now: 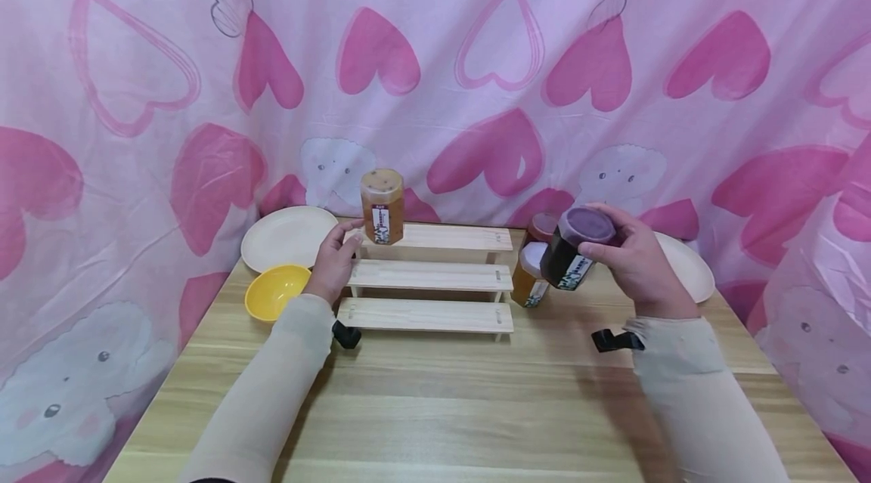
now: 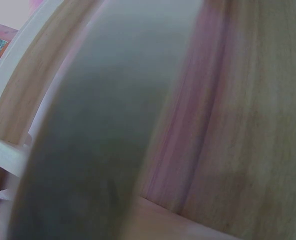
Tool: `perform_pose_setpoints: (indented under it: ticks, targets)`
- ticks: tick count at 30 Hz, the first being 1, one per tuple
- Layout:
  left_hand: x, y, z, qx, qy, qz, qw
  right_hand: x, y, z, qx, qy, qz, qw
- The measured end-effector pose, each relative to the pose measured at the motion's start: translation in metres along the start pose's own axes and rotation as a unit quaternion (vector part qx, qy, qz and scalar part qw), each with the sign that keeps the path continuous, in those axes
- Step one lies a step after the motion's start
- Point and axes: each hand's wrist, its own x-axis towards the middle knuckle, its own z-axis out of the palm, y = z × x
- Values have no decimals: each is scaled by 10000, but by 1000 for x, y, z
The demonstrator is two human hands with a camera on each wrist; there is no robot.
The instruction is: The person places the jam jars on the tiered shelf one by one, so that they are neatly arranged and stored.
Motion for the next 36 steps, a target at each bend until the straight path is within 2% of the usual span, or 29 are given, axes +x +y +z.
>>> perform_pose_setpoints:
  ticks: [7, 14, 25, 36]
  targets:
    - [1, 0, 0, -2, 8, 9, 10000, 16, 0, 21, -236, 44, 198, 9995]
    - [1, -2, 1, 0, 31, 22, 10000, 36, 5, 45, -915, 58, 490, 9946]
    - [1, -2, 1, -13, 55, 37, 10000, 67, 17, 83, -688, 195, 947, 9929]
    - [3, -3, -1, 28, 24, 26, 10000, 87, 31, 101, -526, 111, 1047, 9930]
